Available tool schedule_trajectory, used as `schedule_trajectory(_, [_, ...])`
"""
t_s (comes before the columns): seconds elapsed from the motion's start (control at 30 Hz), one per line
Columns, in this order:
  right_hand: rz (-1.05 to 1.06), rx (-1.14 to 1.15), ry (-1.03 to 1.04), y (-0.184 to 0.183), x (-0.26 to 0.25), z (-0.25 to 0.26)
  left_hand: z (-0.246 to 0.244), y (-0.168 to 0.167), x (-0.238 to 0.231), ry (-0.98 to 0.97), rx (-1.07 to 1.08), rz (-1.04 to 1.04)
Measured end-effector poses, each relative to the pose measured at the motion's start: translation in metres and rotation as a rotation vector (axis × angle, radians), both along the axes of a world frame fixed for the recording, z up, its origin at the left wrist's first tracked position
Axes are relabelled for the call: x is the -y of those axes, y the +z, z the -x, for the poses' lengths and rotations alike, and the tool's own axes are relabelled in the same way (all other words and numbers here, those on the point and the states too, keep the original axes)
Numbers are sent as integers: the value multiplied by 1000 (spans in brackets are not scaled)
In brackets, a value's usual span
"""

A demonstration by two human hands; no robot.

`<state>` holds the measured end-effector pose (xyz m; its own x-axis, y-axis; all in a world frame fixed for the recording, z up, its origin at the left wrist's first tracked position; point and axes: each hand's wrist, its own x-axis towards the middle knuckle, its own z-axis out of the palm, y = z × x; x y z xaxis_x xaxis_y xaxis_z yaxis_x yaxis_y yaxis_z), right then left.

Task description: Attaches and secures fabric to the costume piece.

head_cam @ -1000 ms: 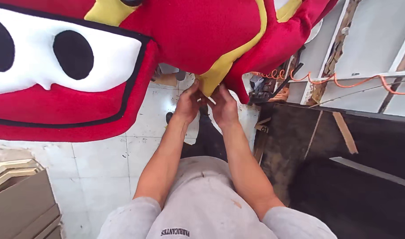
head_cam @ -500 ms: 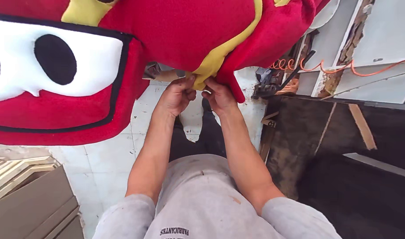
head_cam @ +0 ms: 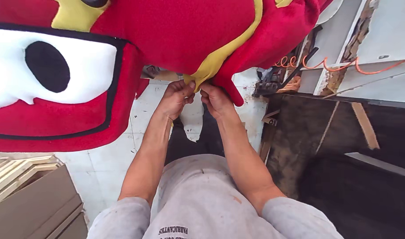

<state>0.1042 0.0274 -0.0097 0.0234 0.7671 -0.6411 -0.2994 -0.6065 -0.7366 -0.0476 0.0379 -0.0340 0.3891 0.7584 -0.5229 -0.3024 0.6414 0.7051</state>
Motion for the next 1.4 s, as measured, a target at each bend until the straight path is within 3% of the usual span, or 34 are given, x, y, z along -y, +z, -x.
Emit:
schedule_trajectory(0.1, [14, 64, -64, 2, 11, 12, -7, -6, 6, 73, 5, -29])
schedule_trajectory(0.33, [-210, 133, -223, 6, 24, 43, -10, -3, 10, 119, -73, -40])
schedule_trajectory(0.57, [-460, 518, -292, -7, 44, 55, -10, -6, 11, 111, -150, -87])
schedule_trajectory(0.73, [-569, 614, -392, -10, 44, 72, -10, -9, 13, 101, -131, -105])
schedule_trajectory(0.83, [-521, 666, -475, -9, 37, 83, -14, -11, 17, 75, -135, -97])
schedule_trajectory(1.0, [-223, 614, -524, -4, 28, 97, -15, 0, 16, 40, -184, -70])
schedule_trajectory(1.1, [-275, 484, -562, -13, 30, 96, -19, 6, 12, 51, -171, -65])
schedule_trajectory(1.17, [-333, 431, -480, -20, 35, 87, -23, 2, 13, 96, -127, -61])
schedule_trajectory(1.3, [-374, 472, -346, -25, 38, 65, -20, 16, 20, 4, -387, -112])
schedule_trajectory(1.4, [-338, 396, -373, -31, 35, 71, 7, 66, 44, -211, -725, -410])
